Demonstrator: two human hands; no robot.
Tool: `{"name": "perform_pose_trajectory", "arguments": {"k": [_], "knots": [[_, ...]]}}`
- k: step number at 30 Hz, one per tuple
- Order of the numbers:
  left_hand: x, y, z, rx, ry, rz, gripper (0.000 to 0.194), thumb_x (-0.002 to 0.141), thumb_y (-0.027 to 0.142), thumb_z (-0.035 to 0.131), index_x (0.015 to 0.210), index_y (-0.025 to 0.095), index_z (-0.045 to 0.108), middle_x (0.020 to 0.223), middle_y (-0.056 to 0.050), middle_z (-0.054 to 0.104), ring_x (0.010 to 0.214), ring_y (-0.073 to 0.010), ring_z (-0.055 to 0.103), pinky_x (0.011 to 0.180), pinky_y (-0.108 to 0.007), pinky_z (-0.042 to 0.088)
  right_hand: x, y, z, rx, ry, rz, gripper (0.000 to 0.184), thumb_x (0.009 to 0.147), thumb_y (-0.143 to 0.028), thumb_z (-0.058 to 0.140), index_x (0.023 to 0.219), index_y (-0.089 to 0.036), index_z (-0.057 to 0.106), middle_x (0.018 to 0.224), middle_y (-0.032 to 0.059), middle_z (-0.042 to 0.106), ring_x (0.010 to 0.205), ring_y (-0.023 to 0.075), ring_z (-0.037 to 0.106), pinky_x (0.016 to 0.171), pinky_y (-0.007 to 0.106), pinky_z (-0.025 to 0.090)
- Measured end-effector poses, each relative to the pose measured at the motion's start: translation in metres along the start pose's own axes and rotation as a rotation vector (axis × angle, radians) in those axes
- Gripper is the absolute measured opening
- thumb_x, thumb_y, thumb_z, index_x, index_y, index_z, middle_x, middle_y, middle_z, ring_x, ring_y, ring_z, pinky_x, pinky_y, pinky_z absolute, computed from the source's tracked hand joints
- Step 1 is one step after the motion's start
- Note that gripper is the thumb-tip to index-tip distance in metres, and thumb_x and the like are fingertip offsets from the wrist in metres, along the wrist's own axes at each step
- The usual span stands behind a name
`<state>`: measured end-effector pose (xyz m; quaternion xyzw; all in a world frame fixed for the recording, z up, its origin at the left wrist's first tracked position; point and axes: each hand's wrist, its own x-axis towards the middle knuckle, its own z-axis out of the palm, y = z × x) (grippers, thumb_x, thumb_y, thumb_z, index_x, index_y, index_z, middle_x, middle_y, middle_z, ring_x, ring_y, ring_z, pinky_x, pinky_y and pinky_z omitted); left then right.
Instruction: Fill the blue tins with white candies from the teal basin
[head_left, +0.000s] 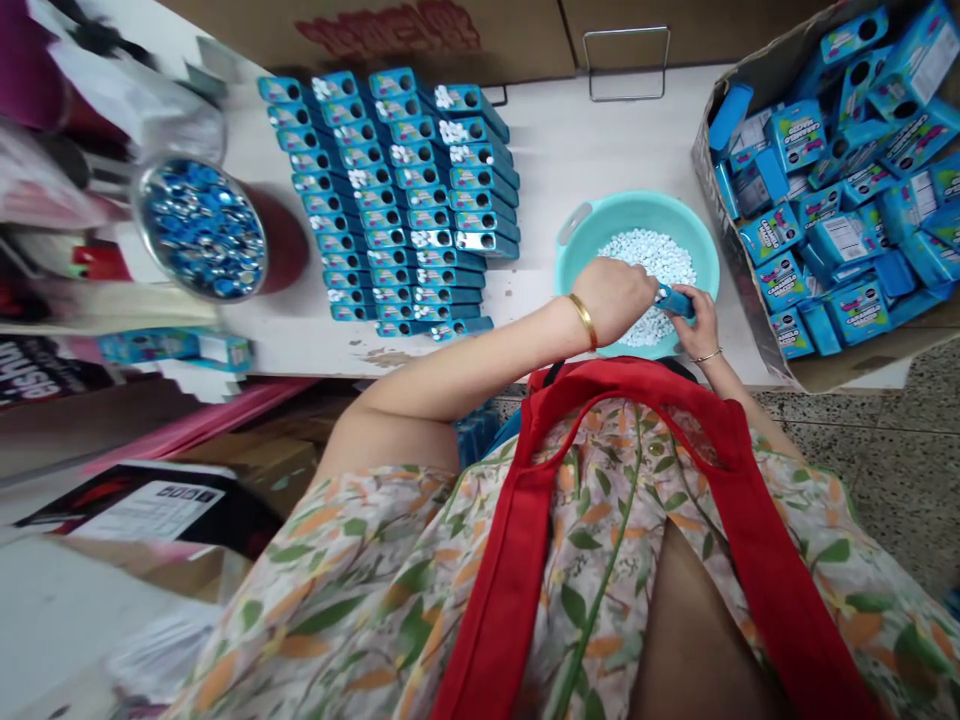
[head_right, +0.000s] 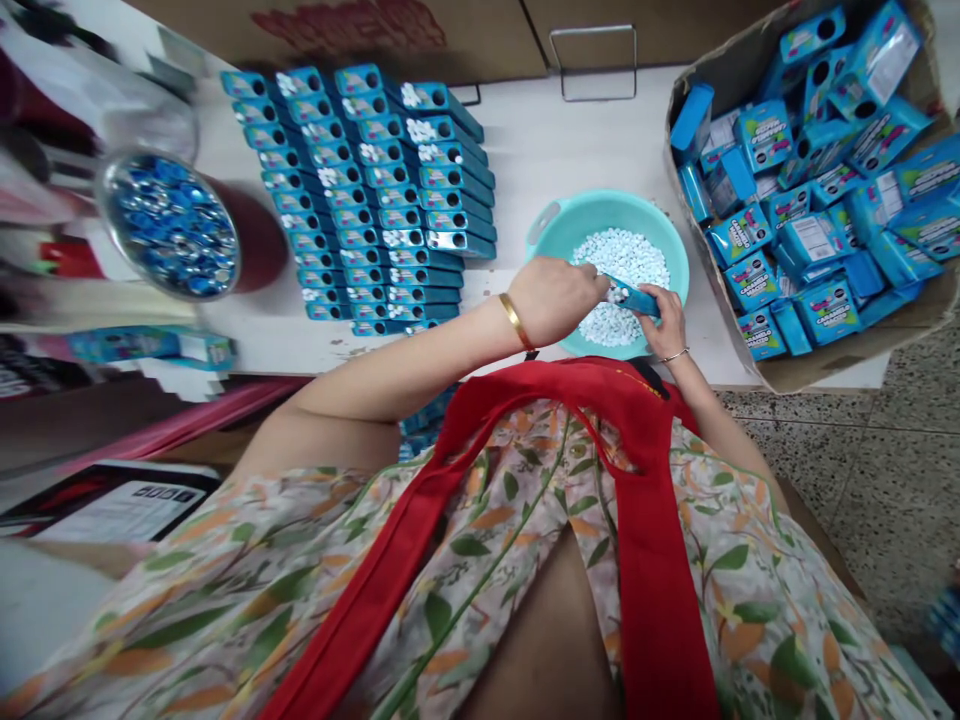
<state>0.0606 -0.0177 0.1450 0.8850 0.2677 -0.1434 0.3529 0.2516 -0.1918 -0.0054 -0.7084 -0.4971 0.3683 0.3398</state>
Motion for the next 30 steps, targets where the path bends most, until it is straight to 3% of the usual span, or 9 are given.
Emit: {"name": "perform_pose_trajectory", "arguments": {"k": [3,7,9,13,15,18,23,30], "knots": [[-0.008,0.002,0.000,0.003,0.036,0.008,0.035,0.117,0.023,0.040,0.113,0.015,0.074,0.104,-0.012,0.070,0.109,-0.0307,0.076,0.096,-0.044,0.054,-0.003,0.001,0.001,-0.001,0.022,0.005,0.040,0.093,-0.049,0.068,0.129,-0.032,0.067,0.132,0.0088,0.079,0.126,0.0320,0.072,0.115,0.059,0.058],[-0.013,-0.040,0.015,0.002,0.121,-0.075,0.033,0.115,0.025,0.043,0.133,0.018,0.069,0.117,-0.013,0.068,0.113,-0.0320,0.074,0.095,-0.046,0.056,-0.005,0.008,-0.005,-0.066,0.096,0.037,0.040,0.096,-0.053,0.061,0.131,-0.034,0.064,0.136,0.0070,0.078,0.133,0.0315,0.071,0.130,0.065,0.046],[-0.003,-0.070,0.040,-0.008,0.116,-0.145,0.037,0.111,0.020,0.046,0.143,0.017,0.064,0.126,-0.014,0.067,0.119,-0.0314,0.071,0.099,-0.045,0.056,-0.004,0.015,-0.006,-0.089,0.186,0.061,0.043,0.097,-0.056,0.061,0.133,-0.032,0.063,0.136,0.0082,0.076,0.134,0.0316,0.071,0.134,0.068,0.040],[0.039,-0.109,0.107,-0.049,-0.052,-0.224,0.053,0.105,0.005,0.037,0.155,0.010,0.057,0.146,-0.023,0.061,0.132,-0.0328,0.064,0.109,-0.047,0.052,0.002,0.029,0.002,-0.061,0.323,0.124,0.054,0.097,-0.065,0.060,0.137,-0.028,0.060,0.136,0.0133,0.073,0.131,0.0308,0.072,0.124,0.060,0.054],[0.059,-0.112,0.133,-0.035,-0.132,-0.234,0.055,0.108,0.007,0.032,0.159,0.008,0.052,0.155,-0.028,0.056,0.138,-0.0360,0.060,0.113,-0.050,0.049,0.008,0.034,0.010,-0.070,0.319,0.148,0.058,0.098,-0.069,0.056,0.139,-0.028,0.059,0.139,0.0131,0.071,0.134,0.0309,0.071,0.123,0.060,0.054],[0.073,-0.109,0.156,-0.023,-0.163,-0.187,0.055,0.111,0.011,0.028,0.162,0.005,0.047,0.157,-0.032,0.053,0.142,-0.0380,0.055,0.117,-0.053,0.044,0.020,0.037,0.020,-0.078,0.299,0.167,0.062,0.099,-0.071,0.053,0.143,-0.027,0.056,0.143,0.0140,0.069,0.138,0.0310,0.068,0.128,0.060,0.051],[0.054,-0.107,0.175,-0.083,-0.188,-0.071,0.057,0.106,0.005,0.028,0.158,0.006,0.052,0.152,-0.028,0.060,0.137,-0.0340,0.060,0.119,-0.050,0.044,0.042,0.037,0.025,-0.069,0.292,0.153,0.062,0.100,-0.070,0.056,0.144,-0.026,0.055,0.145,0.0157,0.068,0.139,0.0299,0.066,0.130,0.056,0.049],[0.038,-0.083,0.199,-0.432,-0.217,-0.081,0.062,0.092,0.005,0.047,0.152,0.011,0.056,0.149,-0.021,0.065,0.136,-0.0274,0.064,0.121,-0.042,0.049,0.051,0.028,0.022,-0.106,0.208,0.153,0.057,0.103,-0.067,0.056,0.147,-0.032,0.059,0.144,0.0111,0.066,0.142,0.0324,0.066,0.126,0.062,0.052]]}}
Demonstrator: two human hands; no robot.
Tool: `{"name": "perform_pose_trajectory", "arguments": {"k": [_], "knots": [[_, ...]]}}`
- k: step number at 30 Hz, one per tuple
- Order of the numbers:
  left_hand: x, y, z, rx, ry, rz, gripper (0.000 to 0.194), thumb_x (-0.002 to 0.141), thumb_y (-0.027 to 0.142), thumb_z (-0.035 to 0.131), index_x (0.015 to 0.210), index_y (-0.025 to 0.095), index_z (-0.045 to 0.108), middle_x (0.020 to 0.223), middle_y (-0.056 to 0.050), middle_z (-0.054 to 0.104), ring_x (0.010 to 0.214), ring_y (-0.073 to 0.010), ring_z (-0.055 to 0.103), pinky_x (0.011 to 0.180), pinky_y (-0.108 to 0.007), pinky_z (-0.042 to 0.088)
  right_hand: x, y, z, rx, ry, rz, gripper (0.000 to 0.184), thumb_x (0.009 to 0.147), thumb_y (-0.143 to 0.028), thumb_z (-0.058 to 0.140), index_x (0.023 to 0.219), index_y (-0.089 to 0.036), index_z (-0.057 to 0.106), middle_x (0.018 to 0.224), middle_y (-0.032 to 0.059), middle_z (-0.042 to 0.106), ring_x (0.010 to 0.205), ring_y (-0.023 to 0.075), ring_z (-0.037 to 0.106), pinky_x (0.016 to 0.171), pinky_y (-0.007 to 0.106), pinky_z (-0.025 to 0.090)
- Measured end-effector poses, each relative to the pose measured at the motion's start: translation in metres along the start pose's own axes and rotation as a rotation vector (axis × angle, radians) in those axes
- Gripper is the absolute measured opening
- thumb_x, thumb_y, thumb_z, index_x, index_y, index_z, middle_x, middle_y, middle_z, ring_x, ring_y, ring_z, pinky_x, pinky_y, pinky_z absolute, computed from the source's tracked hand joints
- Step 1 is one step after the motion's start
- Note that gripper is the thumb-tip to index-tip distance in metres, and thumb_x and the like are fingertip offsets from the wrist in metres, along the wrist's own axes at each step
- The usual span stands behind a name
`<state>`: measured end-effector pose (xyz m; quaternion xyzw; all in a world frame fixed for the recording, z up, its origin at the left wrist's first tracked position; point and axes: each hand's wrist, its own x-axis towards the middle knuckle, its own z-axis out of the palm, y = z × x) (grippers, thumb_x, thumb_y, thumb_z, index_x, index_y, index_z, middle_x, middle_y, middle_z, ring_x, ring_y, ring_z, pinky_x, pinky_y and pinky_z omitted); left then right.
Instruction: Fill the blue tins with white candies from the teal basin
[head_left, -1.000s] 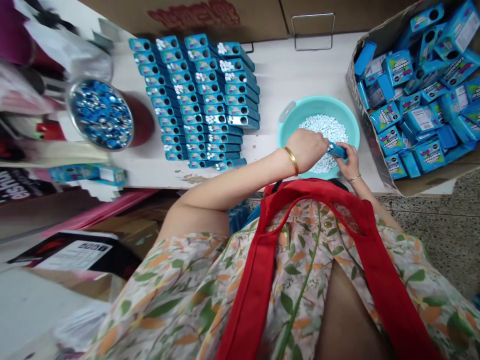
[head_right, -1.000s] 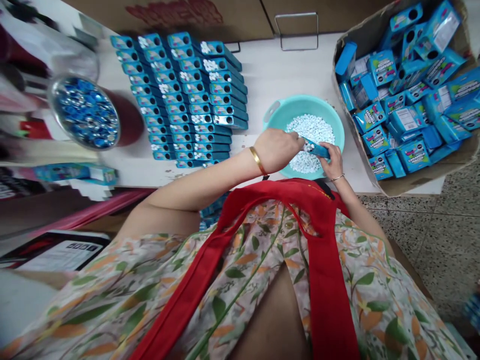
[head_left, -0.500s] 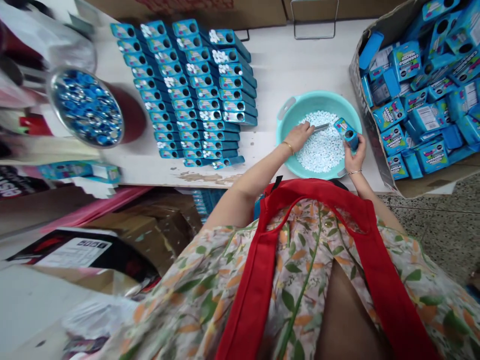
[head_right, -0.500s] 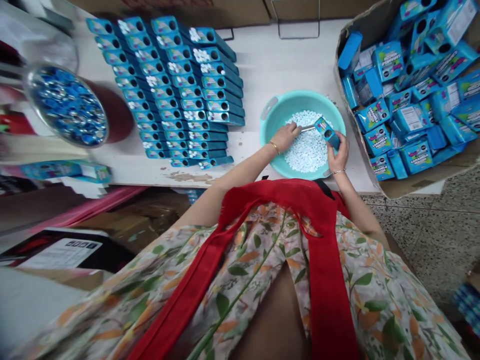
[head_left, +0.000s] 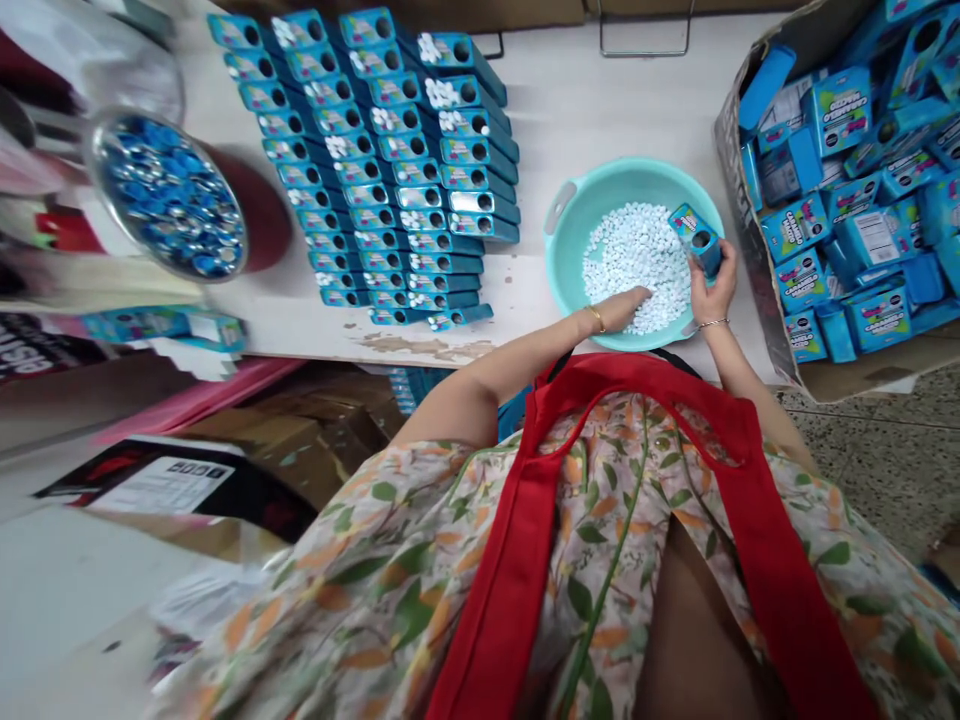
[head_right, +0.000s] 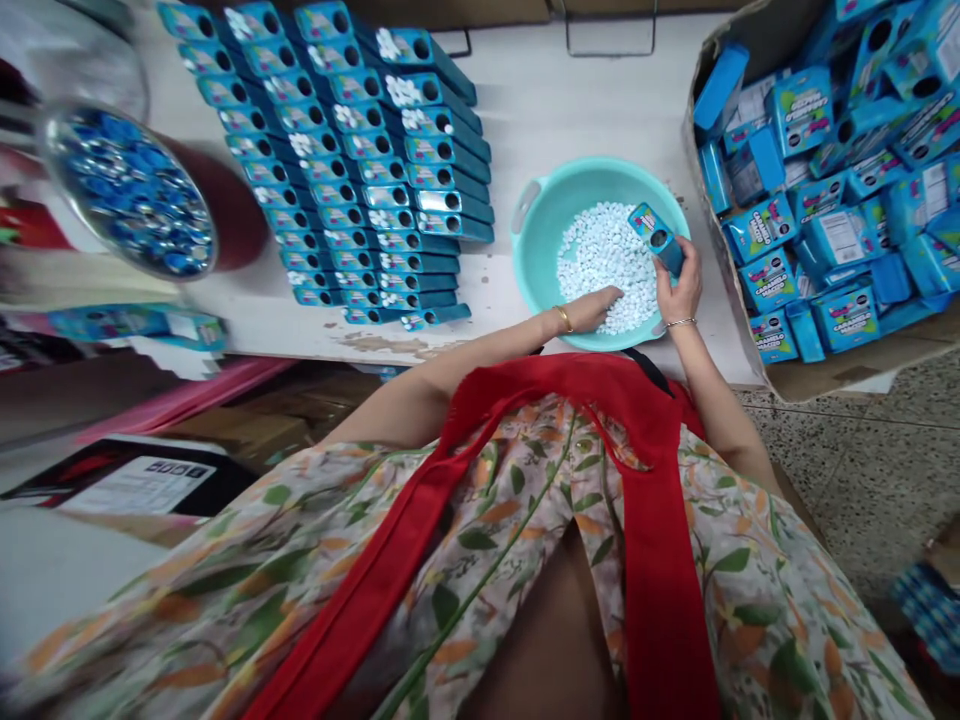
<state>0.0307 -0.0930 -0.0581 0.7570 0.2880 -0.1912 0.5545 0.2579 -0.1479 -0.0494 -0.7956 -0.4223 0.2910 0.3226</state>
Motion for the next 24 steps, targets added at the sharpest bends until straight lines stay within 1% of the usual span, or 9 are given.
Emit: {"name": "perform_pose_trajectory", "arguments": {"k": [3,6,9,11,13,16,18,21,24], "knots": [[-0.002,0.006,0.001,-0.202,0.005,0.076,0.059,0.092,0.016,0.054,0.150,0.011,0.055,0.143,-0.019,0.069,0.128,-0.0272,0.066,0.117,-0.043,0.053,0.004,0.003,-0.004,0.080,-0.008,-0.022,0.057,0.099,-0.066,0.062,0.145,-0.031,0.060,0.137,0.0097,0.067,0.136,0.0320,0.068,0.122,0.062,0.056],[-0.016,0.006,-0.016,-0.296,0.061,0.100,0.054,0.094,0.029,0.061,0.145,0.013,0.057,0.136,-0.017,0.070,0.111,-0.0249,0.067,0.105,-0.040,0.056,0.008,0.008,-0.017,0.178,0.017,-0.017,0.062,0.089,-0.067,0.071,0.138,-0.030,0.061,0.129,0.0080,0.067,0.126,0.0317,0.070,0.117,0.062,0.059],[-0.041,0.007,-0.049,-0.288,0.138,0.145,0.052,0.096,0.034,0.065,0.144,0.016,0.059,0.135,-0.015,0.070,0.102,-0.0214,0.066,0.096,-0.035,0.056,0.008,0.007,-0.035,0.199,0.026,-0.005,0.061,0.082,-0.065,0.076,0.130,-0.030,0.062,0.125,0.0063,0.068,0.121,0.0315,0.071,0.116,0.062,0.059],[-0.060,0.013,-0.077,-0.244,0.175,0.190,0.050,0.098,0.034,0.065,0.145,0.017,0.059,0.135,-0.014,0.070,0.103,-0.0208,0.066,0.096,-0.033,0.056,0.005,0.001,-0.046,0.175,0.003,-0.016,0.057,0.084,-0.061,0.075,0.129,-0.029,0.062,0.125,0.0070,0.069,0.124,0.0321,0.070,0.118,0.062,0.056],[-0.077,0.024,-0.106,-0.166,0.193,0.223,0.049,0.100,0.032,0.063,0.146,0.016,0.060,0.134,-0.013,0.070,0.107,-0.0214,0.066,0.099,-0.034,0.055,0.001,-0.007,-0.051,0.148,-0.035,-0.053,0.051,0.088,-0.057,0.072,0.129,-0.028,0.063,0.128,0.0091,0.070,0.127,0.0333,0.069,0.122,0.063,0.053],[-0.093,0.050,-0.142,-0.010,0.179,0.235,0.047,0.101,0.027,0.060,0.146,0.014,0.060,0.136,-0.014,0.070,0.117,-0.0234,0.067,0.107,-0.037,0.054,-0.005,-0.014,-0.047,0.085,-0.104,-0.138,0.045,0.093,-0.051,0.066,0.131,-0.028,0.063,0.134,0.0106,0.073,0.129,0.0337,0.069,0.123,0.062,0.053],[-0.096,0.069,-0.159,0.105,0.133,0.213,0.047,0.100,0.023,0.057,0.146,0.014,0.061,0.136,-0.014,0.071,0.123,-0.0247,0.067,0.111,-0.038,0.053,-0.007,-0.014,-0.038,0.054,-0.133,-0.210,0.043,0.094,-0.049,0.063,0.132,-0.028,0.063,0.135,0.0114,0.076,0.129,0.0336,0.070,0.120,0.062,0.056],[-0.095,0.096,-0.174,0.269,0.039,0.131,0.045,0.099,0.016,0.053,0.143,0.012,0.064,0.134,-0.014,0.072,0.127,-0.0260,0.067,0.113,-0.039,0.053,-0.010,-0.011,-0.024,0.062,-0.130,-0.324,0.042,0.096,-0.047,0.060,0.132,-0.025,0.064,0.135,0.0137,0.077,0.128,0.0338,0.071,0.115,0.060,0.059],[-0.091,0.118,-0.180,0.380,-0.002,0.044,0.040,0.098,0.012,0.054,0.136,0.011,0.067,0.126,-0.013,0.073,0.122,-0.0257,0.070,0.110,-0.038,0.054,-0.014,-0.008,-0.014,0.069,-0.122,-0.369,0.039,0.098,-0.046,0.059,0.131,-0.026,0.064,0.134,0.0136,0.078,0.127,0.0330,0.072,0.112,0.059,0.060]]}}
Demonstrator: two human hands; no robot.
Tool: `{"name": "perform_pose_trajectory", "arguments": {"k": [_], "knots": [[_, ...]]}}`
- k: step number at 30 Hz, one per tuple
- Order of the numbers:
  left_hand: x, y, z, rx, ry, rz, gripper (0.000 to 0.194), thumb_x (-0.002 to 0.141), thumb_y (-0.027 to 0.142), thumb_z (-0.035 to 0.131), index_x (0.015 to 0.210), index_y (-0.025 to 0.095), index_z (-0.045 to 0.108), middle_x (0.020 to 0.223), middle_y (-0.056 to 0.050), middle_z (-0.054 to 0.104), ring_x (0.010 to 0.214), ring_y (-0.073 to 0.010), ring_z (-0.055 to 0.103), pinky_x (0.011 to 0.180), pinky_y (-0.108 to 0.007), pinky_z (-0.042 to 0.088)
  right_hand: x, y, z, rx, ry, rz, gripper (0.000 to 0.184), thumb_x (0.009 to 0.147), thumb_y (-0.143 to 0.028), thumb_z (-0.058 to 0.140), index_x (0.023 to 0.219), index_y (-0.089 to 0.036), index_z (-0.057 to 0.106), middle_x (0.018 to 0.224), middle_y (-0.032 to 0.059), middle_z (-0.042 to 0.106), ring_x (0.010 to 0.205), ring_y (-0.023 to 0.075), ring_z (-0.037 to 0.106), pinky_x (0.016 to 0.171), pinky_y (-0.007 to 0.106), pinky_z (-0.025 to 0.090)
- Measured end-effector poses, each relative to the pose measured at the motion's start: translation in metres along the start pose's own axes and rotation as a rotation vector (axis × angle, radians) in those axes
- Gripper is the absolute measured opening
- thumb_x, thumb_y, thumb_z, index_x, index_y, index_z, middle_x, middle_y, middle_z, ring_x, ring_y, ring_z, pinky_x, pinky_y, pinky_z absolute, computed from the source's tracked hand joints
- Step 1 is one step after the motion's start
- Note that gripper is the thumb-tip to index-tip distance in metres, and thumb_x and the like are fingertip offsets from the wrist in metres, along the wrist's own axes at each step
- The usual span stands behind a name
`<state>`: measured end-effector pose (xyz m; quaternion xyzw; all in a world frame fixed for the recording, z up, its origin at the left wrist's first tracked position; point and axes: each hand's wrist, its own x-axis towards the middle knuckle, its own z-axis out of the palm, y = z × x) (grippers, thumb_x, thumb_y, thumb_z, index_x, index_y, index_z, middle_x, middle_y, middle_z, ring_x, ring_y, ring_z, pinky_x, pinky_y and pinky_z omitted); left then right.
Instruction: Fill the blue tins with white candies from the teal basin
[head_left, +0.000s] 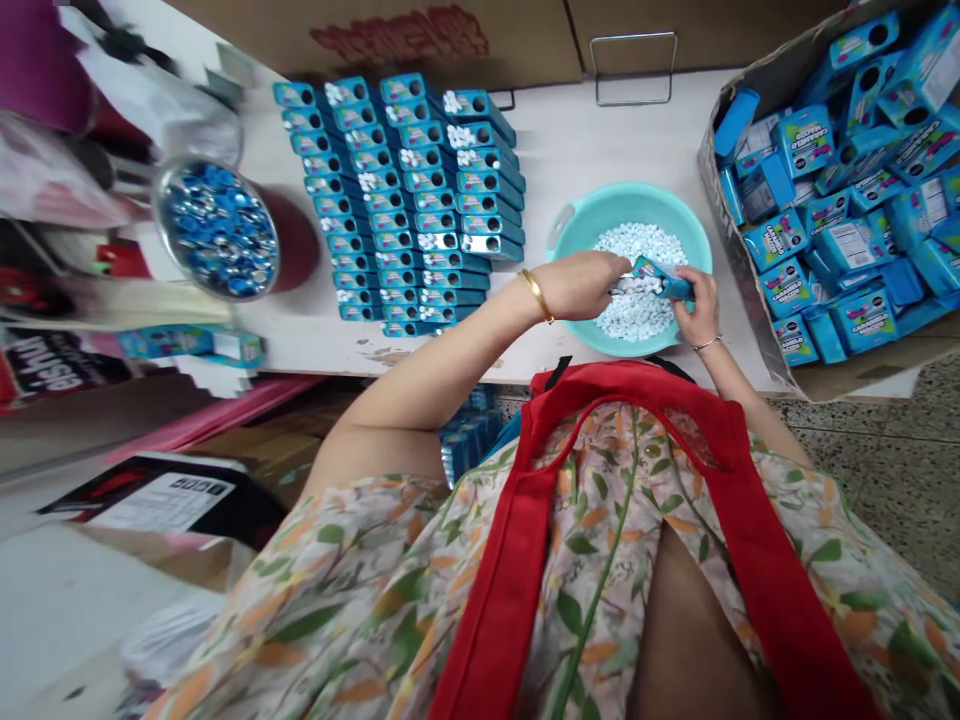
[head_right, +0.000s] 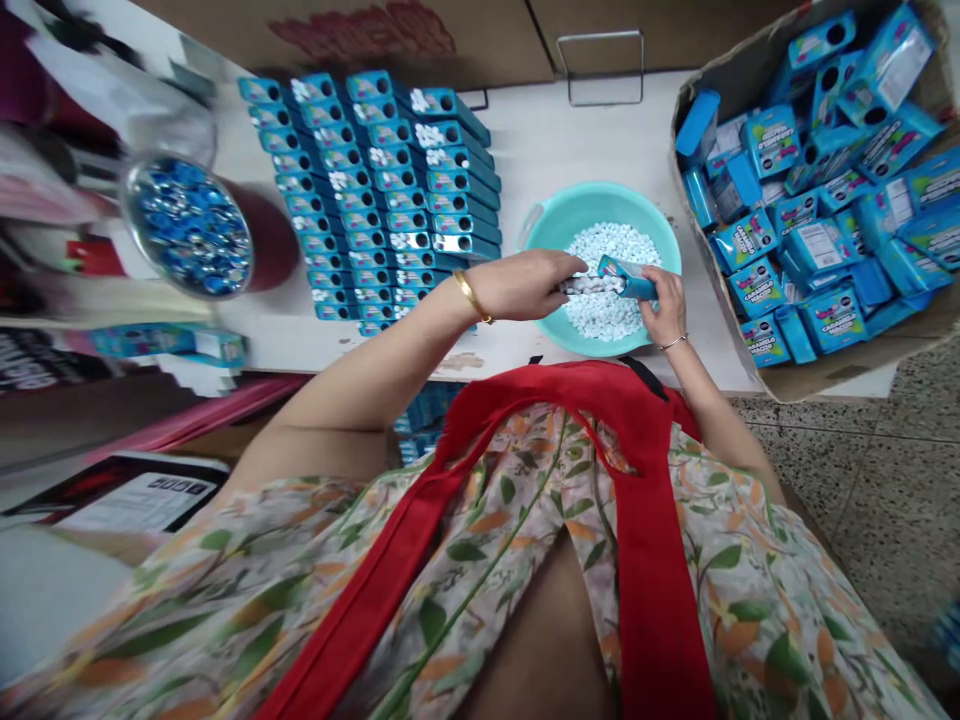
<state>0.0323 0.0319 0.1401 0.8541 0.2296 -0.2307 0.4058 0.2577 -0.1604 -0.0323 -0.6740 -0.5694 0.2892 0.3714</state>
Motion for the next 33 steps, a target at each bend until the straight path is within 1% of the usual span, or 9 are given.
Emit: {"name": "perform_pose_trajectory", "arguments": {"k": [5,10,13,17,21,23,25,28,33], "knots": [[0.003,0.027,-0.008,0.079,-0.012,-0.064,0.033,0.098,0.009,0.060,0.129,0.011,0.070,0.112,-0.010,0.070,0.114,-0.0261,0.074,0.104,-0.037,0.057,-0.007,0.000,0.007,0.004,-0.001,0.010,0.038,0.099,-0.043,0.058,0.132,-0.026,0.064,0.133,0.0132,0.078,0.125,0.0323,0.072,0.110,0.058,0.061],[-0.005,0.037,0.002,0.149,0.079,-0.043,0.037,0.106,0.008,0.046,0.137,0.011,0.066,0.119,-0.012,0.064,0.111,-0.0262,0.076,0.098,-0.039,0.058,-0.012,0.003,0.007,0.035,-0.008,0.026,0.039,0.099,-0.042,0.058,0.134,-0.025,0.064,0.136,0.0144,0.076,0.127,0.0331,0.071,0.113,0.061,0.060],[-0.012,0.015,0.015,0.111,0.183,-0.010,0.038,0.107,0.010,0.043,0.139,0.014,0.065,0.123,-0.011,0.063,0.109,-0.0250,0.074,0.098,-0.041,0.058,-0.013,0.006,0.005,0.039,0.014,0.032,0.038,0.100,-0.042,0.057,0.134,-0.026,0.063,0.138,0.0135,0.075,0.130,0.0325,0.072,0.117,0.062,0.058],[-0.006,-0.042,0.050,-0.086,0.319,0.041,0.037,0.102,0.017,0.053,0.137,0.017,0.065,0.123,-0.010,0.066,0.112,-0.0251,0.070,0.100,-0.041,0.058,-0.012,0.016,0.001,0.057,0.089,0.032,0.039,0.101,-0.044,0.057,0.136,-0.026,0.061,0.140,0.0124,0.075,0.134,0.0325,0.072,0.128,0.070,0.046],[0.036,-0.090,0.112,-0.284,0.411,0.008,0.036,0.099,0.017,0.054,0.133,0.013,0.065,0.121,-0.013,0.070,0.115,-0.0267,0.067,0.108,-0.044,0.055,-0.010,0.025,-0.005,0.036,0.083,0.074,0.041,0.102,-0.045,0.057,0.138,-0.026,0.060,0.142,0.0120,0.074,0.137,0.0319,0.072,0.129,0.070,0.046],[0.066,-0.101,0.141,-0.319,0.409,-0.075,0.034,0.099,0.014,0.050,0.129,0.013,0.067,0.122,-0.016,0.072,0.119,-0.0283,0.068,0.114,-0.047,0.053,-0.010,0.027,-0.007,0.039,0.081,0.090,0.042,0.102,-0.047,0.058,0.138,-0.026,0.060,0.140,0.0117,0.074,0.136,0.0314,0.072,0.130,0.071,0.045],[0.094,-0.106,0.162,-0.364,0.399,-0.152,0.042,0.099,0.011,0.049,0.138,0.011,0.064,0.138,-0.019,0.070,0.131,-0.0287,0.066,0.120,-0.047,0.050,-0.010,0.028,-0.007,0.054,0.100,0.113,0.045,0.102,-0.050,0.061,0.139,-0.026,0.061,0.139,0.0115,0.074,0.135,0.0308,0.072,0.129,0.071,0.045],[0.117,-0.109,0.176,-0.429,0.355,-0.201,0.062,0.096,0.012,0.057,0.158,0.008,0.052,0.160,-0.023,0.060,0.146,-0.0285,0.059,0.127,-0.046,0.046,-0.010,0.029,-0.004,0.103,0.143,0.183,0.052,0.100,-0.057,0.067,0.141,-0.026,0.059,0.140,0.0129,0.071,0.134,0.0298,0.071,0.124,0.064,0.053],[0.105,-0.107,0.169,-0.418,0.310,-0.183,0.052,0.105,0.023,0.053,0.155,0.009,0.058,0.146,-0.019,0.072,0.134,-0.0285,0.070,0.121,-0.043,0.051,-0.015,0.021,0.007,0.132,0.201,0.291,0.059,0.097,-0.063,0.071,0.138,-0.023,0.060,0.137,0.0137,0.072,0.131,0.0287,0.072,0.122,0.058,0.057]]}}
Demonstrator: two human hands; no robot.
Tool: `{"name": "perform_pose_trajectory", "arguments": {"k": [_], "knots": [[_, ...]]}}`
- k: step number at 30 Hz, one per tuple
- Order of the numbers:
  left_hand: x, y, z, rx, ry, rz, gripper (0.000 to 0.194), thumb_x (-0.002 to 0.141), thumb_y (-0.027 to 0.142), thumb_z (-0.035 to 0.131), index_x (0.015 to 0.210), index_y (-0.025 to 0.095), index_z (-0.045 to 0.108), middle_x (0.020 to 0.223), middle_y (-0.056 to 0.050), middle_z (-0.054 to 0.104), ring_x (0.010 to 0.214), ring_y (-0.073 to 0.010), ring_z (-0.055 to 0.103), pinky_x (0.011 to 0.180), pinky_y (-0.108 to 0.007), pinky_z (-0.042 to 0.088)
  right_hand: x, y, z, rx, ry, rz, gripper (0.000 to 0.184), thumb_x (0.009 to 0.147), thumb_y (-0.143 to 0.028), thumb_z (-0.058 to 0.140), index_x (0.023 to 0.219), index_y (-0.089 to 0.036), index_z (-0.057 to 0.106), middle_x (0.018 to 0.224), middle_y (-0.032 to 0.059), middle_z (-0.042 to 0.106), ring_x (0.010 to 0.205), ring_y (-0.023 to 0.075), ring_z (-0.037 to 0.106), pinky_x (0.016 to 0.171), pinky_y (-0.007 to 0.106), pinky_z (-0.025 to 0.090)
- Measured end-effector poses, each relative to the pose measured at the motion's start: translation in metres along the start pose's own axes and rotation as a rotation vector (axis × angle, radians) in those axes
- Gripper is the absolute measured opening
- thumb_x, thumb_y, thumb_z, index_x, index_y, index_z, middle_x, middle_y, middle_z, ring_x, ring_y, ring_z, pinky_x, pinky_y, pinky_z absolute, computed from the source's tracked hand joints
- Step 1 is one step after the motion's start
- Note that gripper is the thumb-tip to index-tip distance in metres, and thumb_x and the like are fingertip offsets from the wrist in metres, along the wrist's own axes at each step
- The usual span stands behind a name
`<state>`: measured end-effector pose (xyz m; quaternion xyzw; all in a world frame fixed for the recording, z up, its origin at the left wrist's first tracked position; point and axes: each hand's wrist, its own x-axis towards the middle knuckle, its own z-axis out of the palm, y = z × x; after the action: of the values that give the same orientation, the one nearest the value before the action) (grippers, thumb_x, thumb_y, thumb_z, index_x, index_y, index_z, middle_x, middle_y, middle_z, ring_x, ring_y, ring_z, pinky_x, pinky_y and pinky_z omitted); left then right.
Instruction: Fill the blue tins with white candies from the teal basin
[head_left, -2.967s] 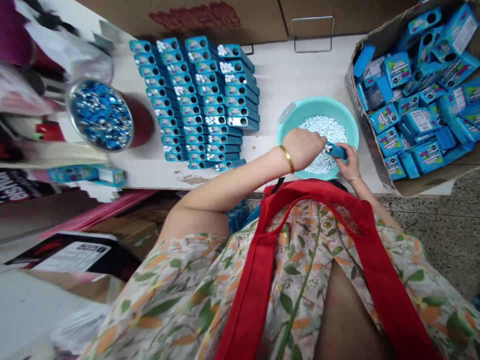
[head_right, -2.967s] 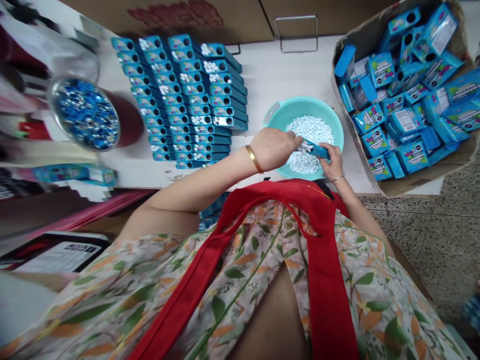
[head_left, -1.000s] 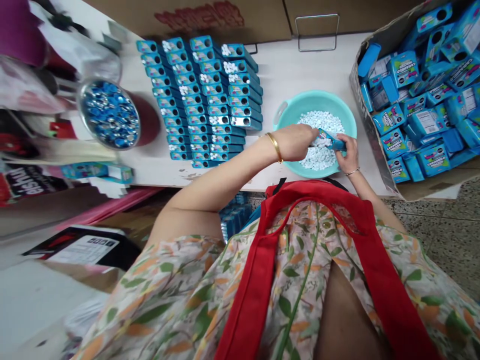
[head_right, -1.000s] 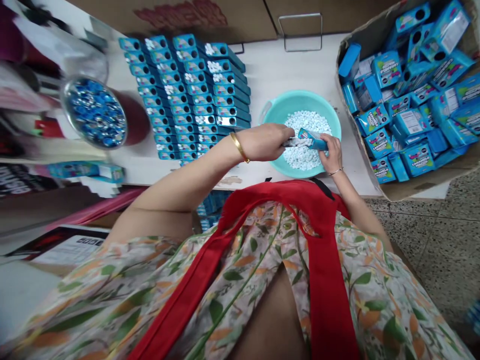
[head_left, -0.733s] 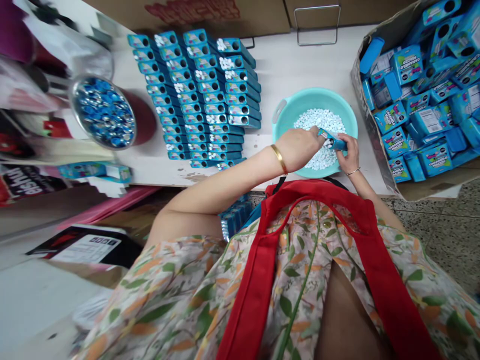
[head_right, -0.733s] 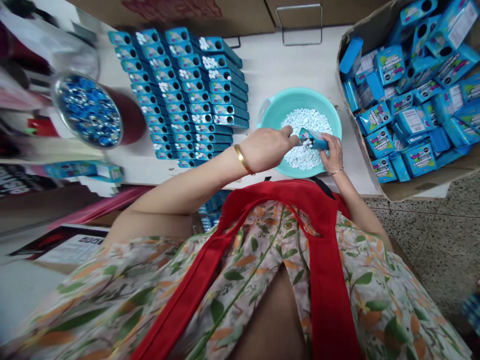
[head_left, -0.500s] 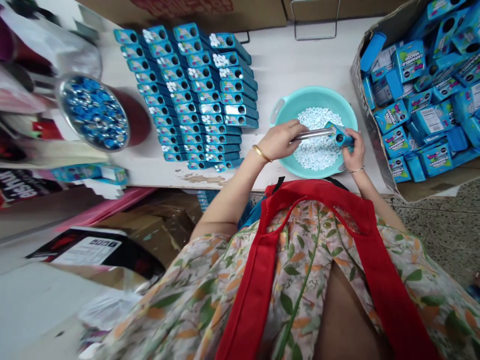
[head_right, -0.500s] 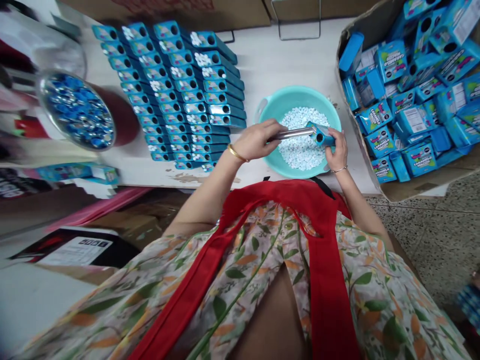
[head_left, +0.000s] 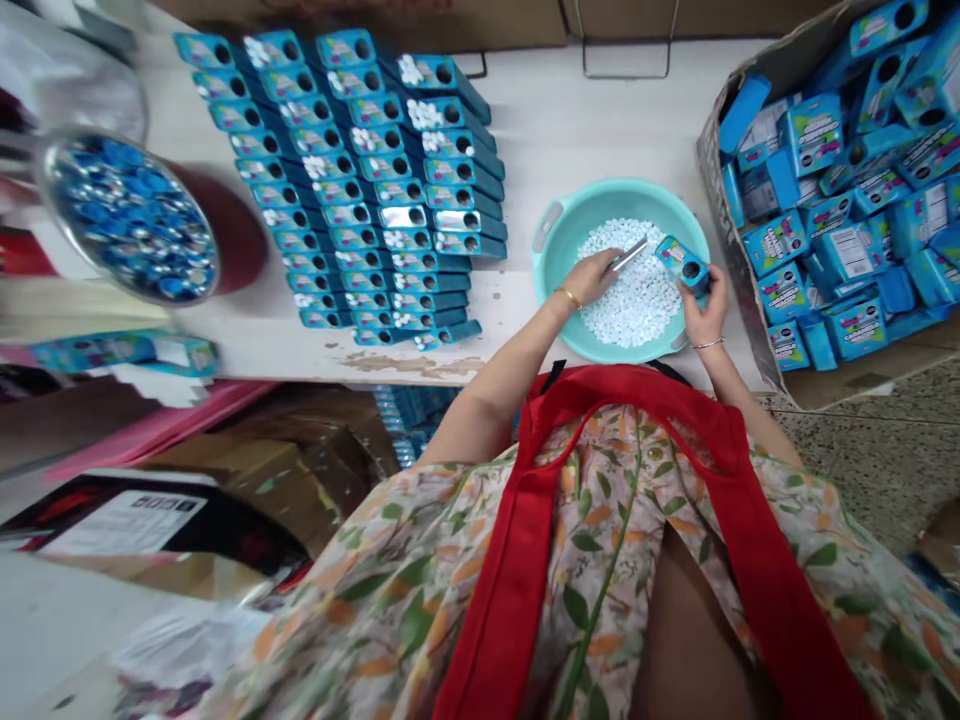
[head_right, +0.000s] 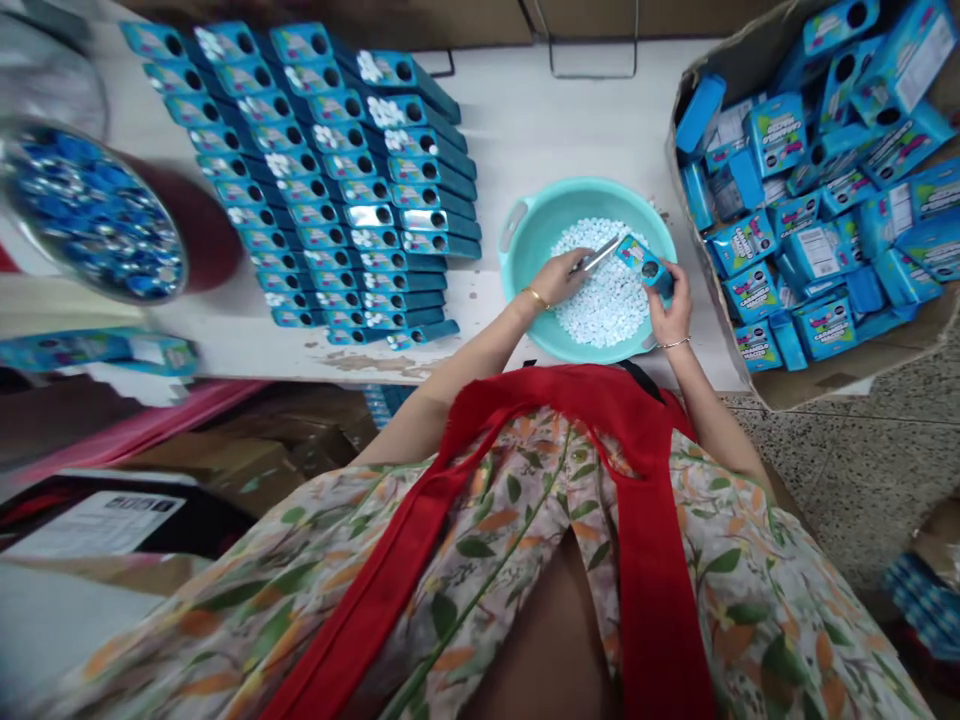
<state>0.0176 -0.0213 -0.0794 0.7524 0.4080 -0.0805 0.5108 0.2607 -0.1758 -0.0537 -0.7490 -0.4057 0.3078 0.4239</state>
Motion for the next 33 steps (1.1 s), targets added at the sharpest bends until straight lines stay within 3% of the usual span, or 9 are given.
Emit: {"name": "perform_pose_trajectory", "arguments": {"k": [2,4,6,8,13,20,24,27,33], "knots": [[-0.012,0.006,-0.006,0.032,-0.022,-0.044,0.053,0.104,0.026,0.055,0.154,0.008,0.059,0.136,-0.019,0.077,0.126,-0.0296,0.075,0.117,-0.045,0.055,-0.007,-0.009,0.001,-0.017,0.011,0.046,0.056,0.095,-0.062,0.072,0.136,-0.024,0.061,0.135,0.0130,0.073,0.132,0.0295,0.072,0.128,0.060,0.052],[-0.023,0.007,-0.007,0.053,-0.045,-0.062,0.066,0.095,0.027,0.069,0.156,0.007,0.057,0.143,-0.021,0.074,0.133,-0.0331,0.073,0.120,-0.046,0.055,-0.013,-0.018,0.003,-0.016,0.005,0.092,0.048,0.095,-0.056,0.072,0.131,-0.025,0.064,0.131,0.0123,0.076,0.132,0.0303,0.073,0.138,0.063,0.039],[-0.029,0.003,-0.002,0.071,-0.038,-0.067,0.065,0.093,0.024,0.069,0.155,0.011,0.058,0.151,-0.020,0.071,0.140,-0.0329,0.070,0.121,-0.046,0.055,-0.017,-0.023,0.007,0.004,-0.025,0.105,0.043,0.093,-0.047,0.072,0.129,-0.025,0.066,0.130,0.0124,0.079,0.131,0.0314,0.074,0.142,0.065,0.030],[-0.031,-0.005,0.007,0.113,-0.033,-0.083,0.062,0.094,0.017,0.063,0.156,0.017,0.059,0.151,-0.017,0.072,0.139,-0.0303,0.071,0.122,-0.045,0.056,-0.017,-0.026,0.011,0.021,-0.023,0.104,0.041,0.091,-0.042,0.072,0.128,-0.024,0.068,0.130,0.0120,0.081,0.130,0.0310,0.075,0.143,0.064,0.028],[-0.033,-0.014,0.021,0.161,-0.046,-0.105,0.055,0.106,0.023,0.055,0.160,0.015,0.055,0.162,-0.018,0.065,0.145,-0.0315,0.068,0.124,-0.045,0.055,-0.014,-0.037,0.016,0.074,-0.015,0.116,0.038,0.090,-0.038,0.074,0.125,-0.026,0.070,0.130,0.0099,0.083,0.127,0.0298,0.077,0.143,0.063,0.027],[-0.041,-0.030,0.032,0.146,-0.083,-0.108,0.048,0.108,0.026,0.049,0.154,0.018,0.059,0.162,-0.014,0.066,0.148,-0.0273,0.066,0.128,-0.044,0.050,-0.027,-0.034,0.040,0.123,0.011,0.131,0.040,0.087,-0.044,0.073,0.124,-0.031,0.072,0.130,0.0098,0.084,0.129,0.0356,0.079,0.134,0.066,0.043],[-0.035,-0.054,0.036,0.127,-0.025,-0.119,0.050,0.105,0.030,0.046,0.152,0.018,0.059,0.160,-0.015,0.067,0.145,-0.0275,0.069,0.126,-0.043,0.053,-0.027,-0.016,0.059,0.124,0.021,0.099,0.046,0.072,-0.055,0.074,0.118,-0.050,0.069,0.117,-0.0022,0.086,0.115,0.0423,0.084,0.119,0.075,0.054],[-0.022,-0.063,0.028,0.124,0.019,-0.073,0.048,0.100,0.032,0.049,0.144,0.025,0.066,0.153,-0.010,0.073,0.143,-0.0274,0.070,0.128,-0.045,0.052,-0.017,-0.008,0.062,0.116,0.031,0.062,0.047,0.062,-0.058,0.074,0.108,-0.057,0.068,0.106,-0.0087,0.086,0.103,0.0447,0.086,0.104,0.076,0.063],[-0.010,-0.048,0.008,0.225,0.016,-0.065,0.055,0.087,0.034,0.059,0.141,0.031,0.069,0.142,-0.004,0.078,0.144,-0.0298,0.070,0.127,-0.047,0.053,-0.012,-0.008,0.056,0.110,0.080,0.098,0.045,0.061,-0.057,0.071,0.106,-0.059,0.067,0.102,-0.0097,0.085,0.099,0.0450,0.087,0.089,0.067,0.070]]}}
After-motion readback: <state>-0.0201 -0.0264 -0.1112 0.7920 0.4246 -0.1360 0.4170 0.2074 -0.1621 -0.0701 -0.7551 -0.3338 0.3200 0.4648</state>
